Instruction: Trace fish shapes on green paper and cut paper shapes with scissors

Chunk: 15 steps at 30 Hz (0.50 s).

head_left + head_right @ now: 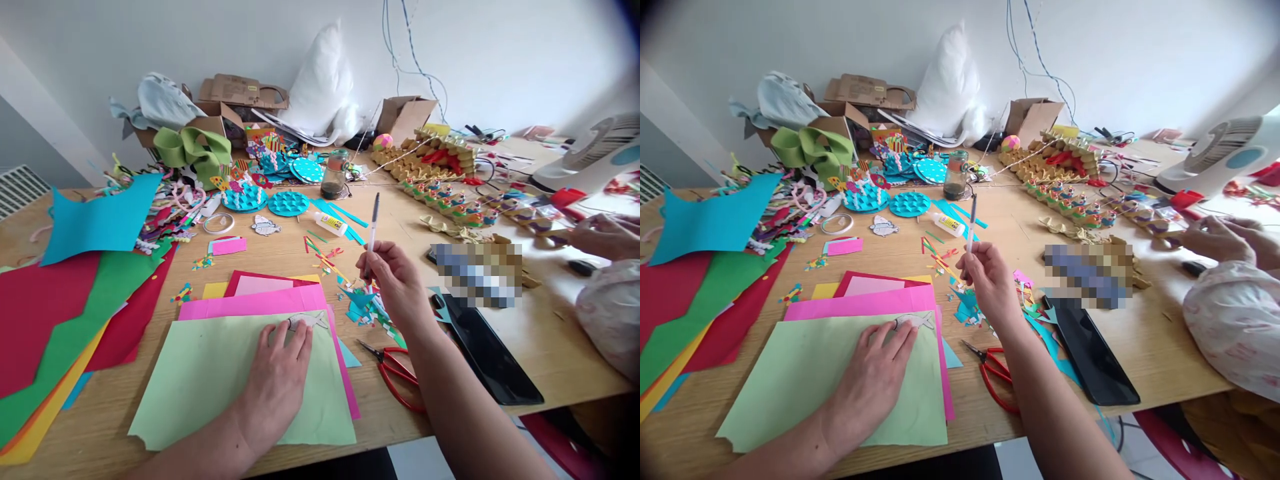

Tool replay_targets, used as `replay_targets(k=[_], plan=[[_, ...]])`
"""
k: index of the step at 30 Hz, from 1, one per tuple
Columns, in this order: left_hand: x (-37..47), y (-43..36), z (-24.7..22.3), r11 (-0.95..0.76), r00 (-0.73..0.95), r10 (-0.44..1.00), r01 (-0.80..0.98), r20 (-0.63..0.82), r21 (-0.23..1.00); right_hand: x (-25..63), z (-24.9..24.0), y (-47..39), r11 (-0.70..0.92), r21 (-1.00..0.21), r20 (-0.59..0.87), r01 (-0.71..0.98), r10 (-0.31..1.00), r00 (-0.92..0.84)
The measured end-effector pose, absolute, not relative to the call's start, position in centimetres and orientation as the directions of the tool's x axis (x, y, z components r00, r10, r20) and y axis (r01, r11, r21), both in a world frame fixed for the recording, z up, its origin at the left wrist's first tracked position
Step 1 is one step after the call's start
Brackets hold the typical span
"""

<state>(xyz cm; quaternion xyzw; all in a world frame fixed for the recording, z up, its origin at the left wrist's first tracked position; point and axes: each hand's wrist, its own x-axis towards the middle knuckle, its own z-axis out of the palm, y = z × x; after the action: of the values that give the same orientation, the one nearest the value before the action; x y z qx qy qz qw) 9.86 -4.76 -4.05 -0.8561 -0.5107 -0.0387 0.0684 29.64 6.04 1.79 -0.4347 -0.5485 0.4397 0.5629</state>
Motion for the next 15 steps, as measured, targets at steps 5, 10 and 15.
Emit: replay_targets(k=[5, 10, 15], plan=[[10.0, -4.9, -4.1, -0.466, 0.473, 0.870, 0.881, 0.141, -0.083, 29.7, 4.2, 4.5, 0.213, -0.975, 0.217, -0.057, 0.972, -0.089], [10.0, -5.2, -4.4, -0.453, 0.460, 0.869, 0.888, 0.182, -0.079, 28.5, 6.5, 3.8, 0.220, -0.951, 0.261, -0.216, 0.948, -0.183], [10.1, -5.2, -4.5, -0.447, 0.455, 0.870, 0.891, 0.192, -0.083, 26.3, 6.1, 3.9, 0.298, -0.923, 0.316, -0.242, 0.948, -0.036]])
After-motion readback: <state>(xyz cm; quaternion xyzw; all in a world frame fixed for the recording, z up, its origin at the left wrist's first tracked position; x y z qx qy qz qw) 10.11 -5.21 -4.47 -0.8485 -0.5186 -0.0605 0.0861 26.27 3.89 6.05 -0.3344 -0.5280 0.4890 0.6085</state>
